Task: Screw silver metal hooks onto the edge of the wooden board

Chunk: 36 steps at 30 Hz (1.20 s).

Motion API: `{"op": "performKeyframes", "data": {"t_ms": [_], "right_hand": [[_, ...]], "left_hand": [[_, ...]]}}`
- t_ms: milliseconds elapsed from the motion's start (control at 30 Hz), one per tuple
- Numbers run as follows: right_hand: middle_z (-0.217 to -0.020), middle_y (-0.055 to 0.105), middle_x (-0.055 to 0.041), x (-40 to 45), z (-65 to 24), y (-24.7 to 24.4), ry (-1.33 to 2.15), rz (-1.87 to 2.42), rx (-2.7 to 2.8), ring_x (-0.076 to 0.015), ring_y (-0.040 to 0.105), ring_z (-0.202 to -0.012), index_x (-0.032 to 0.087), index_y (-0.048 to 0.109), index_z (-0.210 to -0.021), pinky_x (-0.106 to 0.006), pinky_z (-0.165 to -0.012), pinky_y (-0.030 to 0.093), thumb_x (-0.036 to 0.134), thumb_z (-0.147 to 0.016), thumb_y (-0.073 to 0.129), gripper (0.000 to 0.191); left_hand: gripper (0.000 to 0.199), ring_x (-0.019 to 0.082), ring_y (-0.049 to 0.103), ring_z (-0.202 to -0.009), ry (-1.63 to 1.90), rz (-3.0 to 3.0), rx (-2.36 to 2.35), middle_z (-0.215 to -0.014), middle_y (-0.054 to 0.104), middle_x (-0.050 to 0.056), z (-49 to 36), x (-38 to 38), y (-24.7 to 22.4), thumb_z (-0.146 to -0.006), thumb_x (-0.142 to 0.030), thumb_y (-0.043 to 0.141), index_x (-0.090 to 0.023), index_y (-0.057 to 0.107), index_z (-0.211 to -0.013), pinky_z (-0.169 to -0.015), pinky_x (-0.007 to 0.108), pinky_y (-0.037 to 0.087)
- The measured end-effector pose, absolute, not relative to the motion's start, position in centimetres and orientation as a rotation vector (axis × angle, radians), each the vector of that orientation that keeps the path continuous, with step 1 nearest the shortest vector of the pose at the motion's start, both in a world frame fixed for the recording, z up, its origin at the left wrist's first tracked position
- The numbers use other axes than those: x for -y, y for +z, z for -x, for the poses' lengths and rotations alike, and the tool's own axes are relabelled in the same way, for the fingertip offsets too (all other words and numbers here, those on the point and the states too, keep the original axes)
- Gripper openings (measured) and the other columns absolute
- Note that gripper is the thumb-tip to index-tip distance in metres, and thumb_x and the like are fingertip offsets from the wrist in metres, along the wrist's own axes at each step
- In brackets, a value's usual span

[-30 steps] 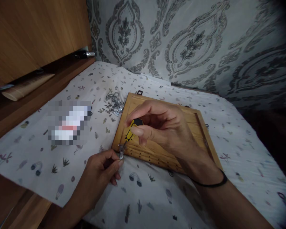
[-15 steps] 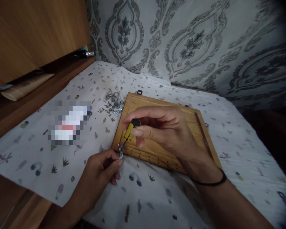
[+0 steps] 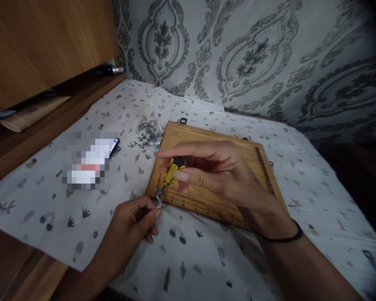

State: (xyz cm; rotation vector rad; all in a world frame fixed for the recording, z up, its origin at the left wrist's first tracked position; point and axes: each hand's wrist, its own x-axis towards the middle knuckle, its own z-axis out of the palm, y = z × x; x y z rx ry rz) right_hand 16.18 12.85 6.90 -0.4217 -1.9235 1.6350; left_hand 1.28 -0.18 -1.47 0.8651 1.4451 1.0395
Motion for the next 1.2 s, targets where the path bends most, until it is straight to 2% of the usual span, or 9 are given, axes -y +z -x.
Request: {"op": "performKeyframes", "data": {"t_ms": [100, 200, 367, 467, 633, 733, 867, 1067, 1200], "right_hand": [[-0.075, 0.072, 0.0018, -12.9, -16.1, 6.6, 1.647, 0.422, 1.862, -0.0066, 0.064, -0.054, 0.017, 0.076, -0.098, -0.018, -0.054, 0.057, 0.02, -0.084, 0.074, 0.014], [-0.085, 0.074, -0.0001, -12.8, -15.6, 6.0, 1.634, 0.408, 1.774, -0.0064, 0.064, -0.052, 0.016, 0.075, -0.09, -0.018, -0.048, 0.056, 0.021, -0.079, 0.08, 0.013], [-0.072, 0.064, 0.003, -12.8, -15.1, 5.4, 1.453, 0.422, 1.777, -0.007, 0.057, -0.054, 0.018, 0.069, -0.08, -0.017, -0.042, 0.047, 0.025, -0.068, 0.088, 0.024], [-0.072, 0.063, 0.0029, -12.7, -15.3, 5.4, 1.437, 0.46, 1.783, -0.0079, 0.056, -0.056, 0.019, 0.064, -0.078, -0.018, -0.043, 0.044, 0.028, -0.069, 0.088, 0.028], [-0.09, 0.07, -0.0021, -12.8, -16.0, 5.8, 1.574, 0.339, 1.887, -0.0119, 0.065, -0.077, 0.019, 0.07, -0.101, -0.02, -0.06, 0.054, 0.024, -0.082, 0.078, 0.021], [-0.096, 0.072, -0.0026, -13.0, -16.2, 6.0, 1.644, 0.319, 1.91, -0.0078, 0.063, -0.069, 0.019, 0.073, -0.109, -0.019, -0.061, 0.055, 0.023, -0.088, 0.071, 0.021], [-0.09, 0.073, -0.0009, -13.1, -15.9, 5.8, 1.69, 0.337, 1.8, -0.0049, 0.06, -0.056, 0.017, 0.075, -0.095, -0.018, -0.053, 0.055, 0.022, -0.084, 0.075, 0.012], [-0.073, 0.066, 0.0022, -12.9, -15.4, 5.2, 1.354, 0.373, 1.808, -0.0071, 0.057, -0.059, 0.018, 0.071, -0.08, -0.018, -0.049, 0.046, 0.023, -0.071, 0.087, 0.019], [-0.068, 0.062, 0.0028, -12.8, -15.5, 5.2, 1.309, 0.391, 1.847, -0.0088, 0.058, -0.061, 0.017, 0.066, -0.077, -0.019, -0.052, 0.048, 0.026, -0.071, 0.087, 0.024]], "left_hand": [[0.035, 0.011, 0.055, -0.046, 1.032, -0.867, -1.458, -0.052, 0.061, 0.0, -1.3, 0.1, -1.3, -0.076, -0.051, 0.068, -0.019, 0.058, -0.064, -0.046, 0.021, 0.047], [0.035, 0.012, 0.057, -0.047, 1.017, -0.855, -1.457, -0.053, 0.061, 0.0, -1.3, 0.1, -1.3, -0.075, -0.051, 0.068, -0.019, 0.059, -0.065, -0.046, 0.021, 0.048], [0.032, 0.012, 0.057, -0.048, 1.019, -0.854, -1.448, -0.054, 0.061, 0.0, -1.2, 0.1, -1.5, -0.077, -0.049, 0.068, -0.019, 0.06, -0.067, -0.046, 0.021, 0.048], [0.033, 0.012, 0.057, -0.047, 1.031, -0.84, -1.449, -0.053, 0.061, -0.001, -1.3, 0.2, -1.6, -0.075, -0.049, 0.069, -0.019, 0.059, -0.066, -0.045, 0.02, 0.047], [0.034, 0.012, 0.056, -0.047, 1.026, -0.845, -1.447, -0.052, 0.061, -0.001, -1.3, 0.1, -1.6, -0.075, -0.049, 0.07, -0.019, 0.058, -0.065, -0.045, 0.021, 0.047], [0.034, 0.012, 0.056, -0.047, 1.016, -0.857, -1.458, -0.052, 0.061, 0.0, -1.2, 0.1, -1.4, -0.075, -0.049, 0.069, -0.019, 0.059, -0.065, -0.046, 0.021, 0.048], [0.033, 0.012, 0.057, -0.047, 1.007, -0.857, -1.458, -0.053, 0.061, 0.0, -1.2, 0.0, -1.3, -0.075, -0.049, 0.068, -0.019, 0.06, -0.066, -0.046, 0.021, 0.048], [0.032, 0.012, 0.056, -0.047, 1.01, -0.846, -1.464, -0.052, 0.061, 0.0, -1.2, 0.1, -1.3, -0.076, -0.049, 0.068, -0.019, 0.059, -0.065, -0.046, 0.021, 0.048], [0.033, 0.012, 0.056, -0.047, 1.008, -0.841, -1.466, -0.052, 0.061, 0.0, -1.3, 0.1, -1.3, -0.074, -0.049, 0.069, -0.019, 0.059, -0.065, -0.045, 0.021, 0.048]]}}
